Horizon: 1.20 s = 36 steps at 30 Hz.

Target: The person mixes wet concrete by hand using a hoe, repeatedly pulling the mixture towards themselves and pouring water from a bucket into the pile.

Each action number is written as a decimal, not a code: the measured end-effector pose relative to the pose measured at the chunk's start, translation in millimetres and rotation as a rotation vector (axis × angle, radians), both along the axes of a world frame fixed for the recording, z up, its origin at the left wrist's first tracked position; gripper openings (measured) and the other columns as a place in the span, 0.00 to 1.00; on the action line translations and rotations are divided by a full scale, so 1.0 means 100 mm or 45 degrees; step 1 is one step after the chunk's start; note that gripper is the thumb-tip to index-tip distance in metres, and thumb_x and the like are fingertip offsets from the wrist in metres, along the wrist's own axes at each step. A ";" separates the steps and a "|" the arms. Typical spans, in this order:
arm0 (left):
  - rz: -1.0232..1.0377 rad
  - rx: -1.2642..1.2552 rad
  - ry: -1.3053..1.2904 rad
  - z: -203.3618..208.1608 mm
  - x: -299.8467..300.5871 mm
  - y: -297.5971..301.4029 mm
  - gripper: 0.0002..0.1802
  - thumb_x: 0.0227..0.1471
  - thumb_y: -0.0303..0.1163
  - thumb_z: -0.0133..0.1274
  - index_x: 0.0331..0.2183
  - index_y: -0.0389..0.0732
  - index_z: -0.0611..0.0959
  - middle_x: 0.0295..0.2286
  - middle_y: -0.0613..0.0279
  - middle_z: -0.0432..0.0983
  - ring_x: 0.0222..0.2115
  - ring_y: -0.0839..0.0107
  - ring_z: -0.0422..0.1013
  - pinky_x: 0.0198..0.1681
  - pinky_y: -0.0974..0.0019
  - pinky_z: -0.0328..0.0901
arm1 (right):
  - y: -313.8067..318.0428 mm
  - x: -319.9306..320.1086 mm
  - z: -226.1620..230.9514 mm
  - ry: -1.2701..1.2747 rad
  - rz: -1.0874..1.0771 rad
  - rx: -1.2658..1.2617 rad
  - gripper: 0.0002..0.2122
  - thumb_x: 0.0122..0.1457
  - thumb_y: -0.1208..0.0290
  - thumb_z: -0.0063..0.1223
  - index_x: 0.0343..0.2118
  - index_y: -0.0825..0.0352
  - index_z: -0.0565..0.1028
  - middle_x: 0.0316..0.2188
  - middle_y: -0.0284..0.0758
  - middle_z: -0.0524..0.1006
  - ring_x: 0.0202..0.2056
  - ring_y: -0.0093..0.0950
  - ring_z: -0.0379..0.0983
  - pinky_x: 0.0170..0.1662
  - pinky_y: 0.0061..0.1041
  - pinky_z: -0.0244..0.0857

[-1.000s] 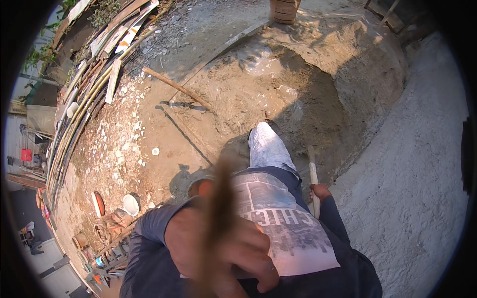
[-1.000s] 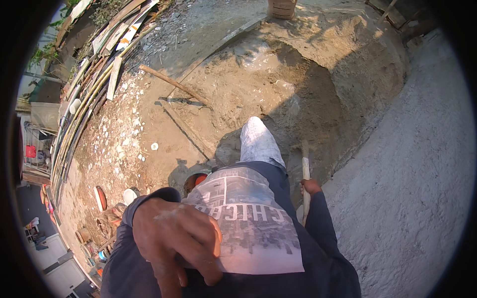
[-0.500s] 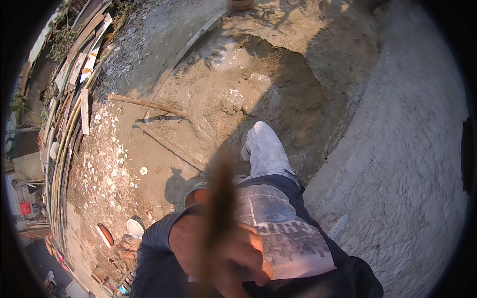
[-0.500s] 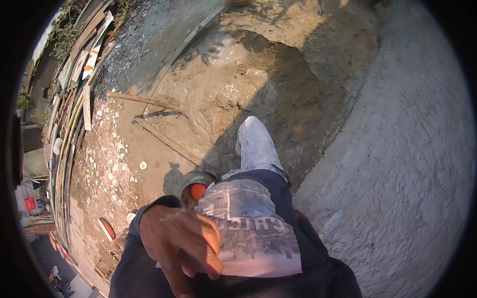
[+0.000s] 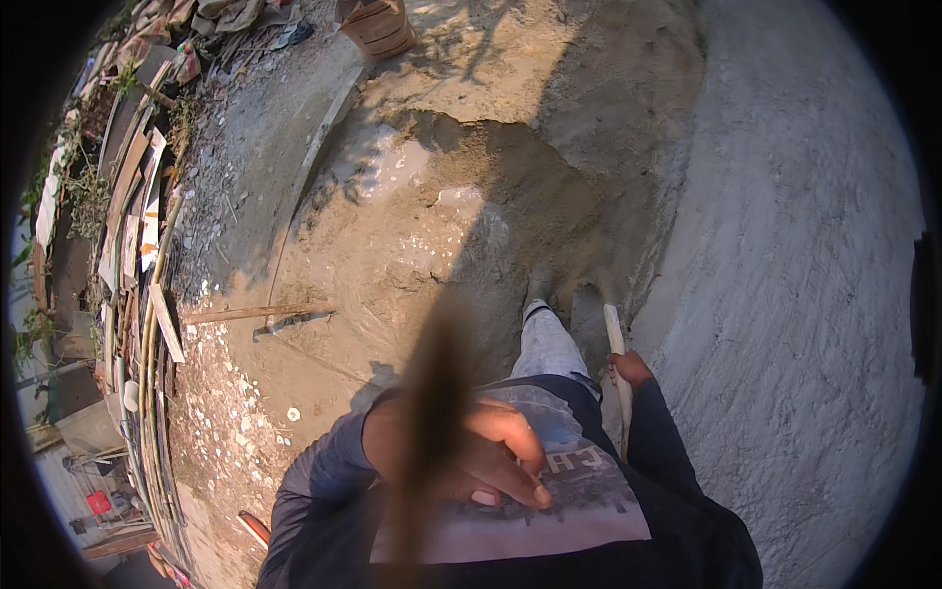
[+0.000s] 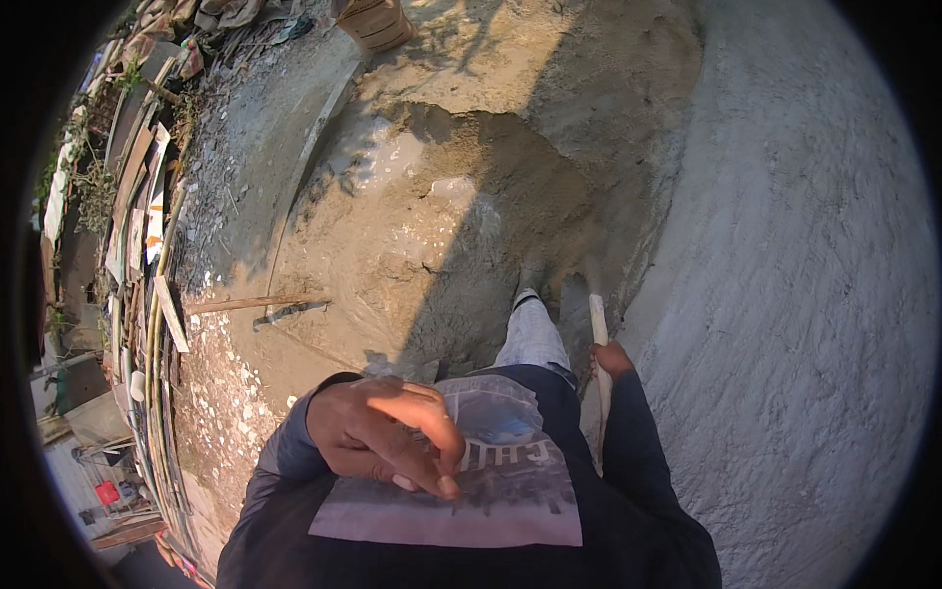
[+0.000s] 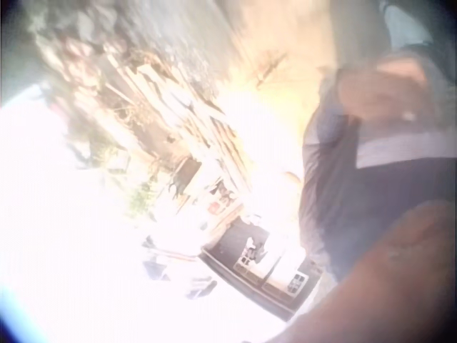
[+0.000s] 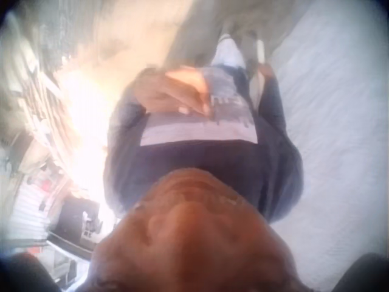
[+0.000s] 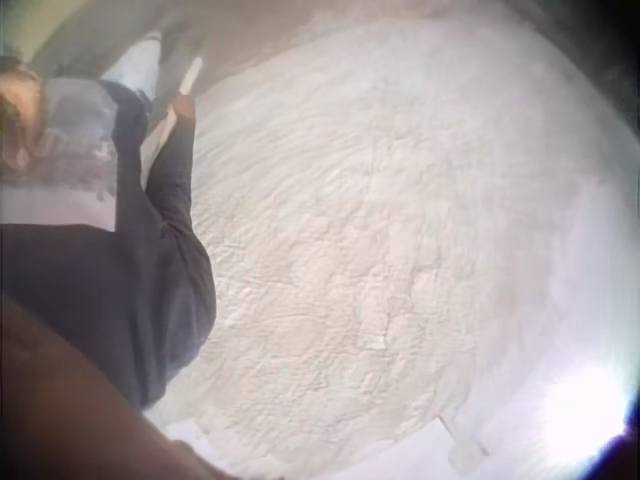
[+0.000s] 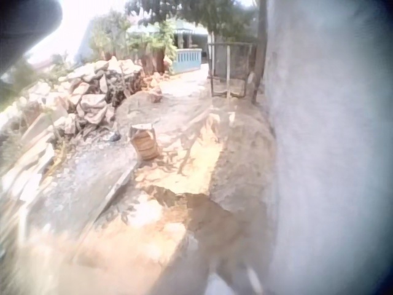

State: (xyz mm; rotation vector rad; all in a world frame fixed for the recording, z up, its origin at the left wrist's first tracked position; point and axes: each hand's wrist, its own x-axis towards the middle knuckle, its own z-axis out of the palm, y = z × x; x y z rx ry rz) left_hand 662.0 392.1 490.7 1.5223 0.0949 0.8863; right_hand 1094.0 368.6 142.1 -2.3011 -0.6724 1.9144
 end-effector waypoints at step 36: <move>0.875 -1.069 1.299 -4.30 2.45 0.15 0.23 0.47 0.46 0.58 0.42 0.43 0.77 0.34 0.44 0.79 0.35 0.44 0.75 0.40 0.48 0.68 | 3.25 -0.93 -0.64 0.491 -0.492 0.559 0.09 0.56 0.71 0.54 0.35 0.65 0.66 0.21 0.31 0.68 0.17 0.24 0.66 0.20 0.28 0.64</move>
